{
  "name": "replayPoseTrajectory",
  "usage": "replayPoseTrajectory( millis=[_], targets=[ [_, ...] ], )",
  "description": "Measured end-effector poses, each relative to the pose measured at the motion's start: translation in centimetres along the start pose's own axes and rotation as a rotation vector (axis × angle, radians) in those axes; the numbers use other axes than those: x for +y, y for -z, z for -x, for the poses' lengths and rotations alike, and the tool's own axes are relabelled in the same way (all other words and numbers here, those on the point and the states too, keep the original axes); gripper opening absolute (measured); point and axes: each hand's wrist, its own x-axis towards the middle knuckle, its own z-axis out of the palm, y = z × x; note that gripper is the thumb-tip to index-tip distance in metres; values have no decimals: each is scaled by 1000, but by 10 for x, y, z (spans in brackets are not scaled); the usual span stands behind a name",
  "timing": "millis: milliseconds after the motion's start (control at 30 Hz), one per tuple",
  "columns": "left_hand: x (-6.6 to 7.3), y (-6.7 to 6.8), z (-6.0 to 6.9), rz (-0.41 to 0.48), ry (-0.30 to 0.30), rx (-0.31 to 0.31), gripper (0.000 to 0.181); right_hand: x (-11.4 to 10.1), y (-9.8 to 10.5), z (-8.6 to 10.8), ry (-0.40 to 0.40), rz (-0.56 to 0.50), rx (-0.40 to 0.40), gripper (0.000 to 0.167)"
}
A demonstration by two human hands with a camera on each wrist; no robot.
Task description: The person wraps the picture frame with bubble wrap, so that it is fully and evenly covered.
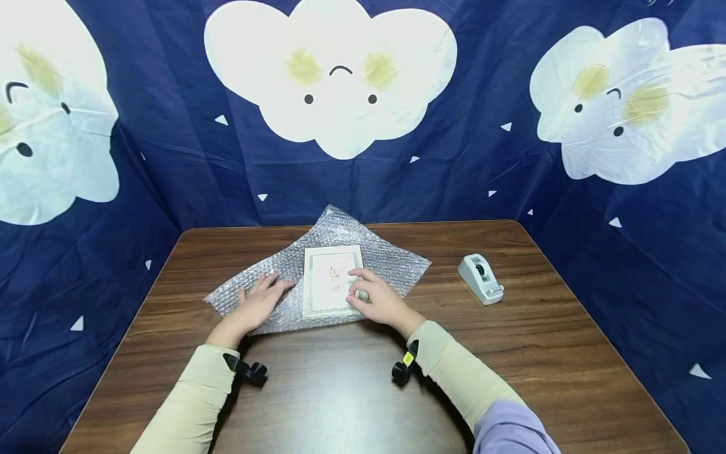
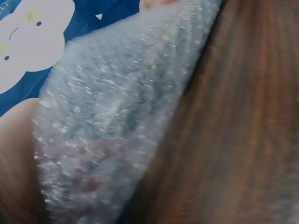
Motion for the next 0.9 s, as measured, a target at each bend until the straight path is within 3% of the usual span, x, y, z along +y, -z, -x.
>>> replayPoseTrajectory(
  millis=[133, 300, 433, 600, 733, 900],
  targets=[
    [7, 6, 2, 20, -13, 41, 70, -3, -1, 0, -50, 17, 6, 14],
    [32, 7, 9, -131, -54, 122, 63, -3, -3, 3, -94, 53, 27, 16],
    [61, -2, 17, -250, -87, 200, 64, -3, -4, 3, -125, 85, 24, 17],
    [92, -25, 30, -330, -129, 240, 71, -7, -3, 0, -138, 136, 13, 17],
    [104, -46, 37, -399, -125, 221, 75, -11, -2, -2, -160, 155, -1, 18],
    [112, -65, 45, -422, -91, 120, 78, -15, -1, -3, -182, 164, -7, 19]
  ],
)
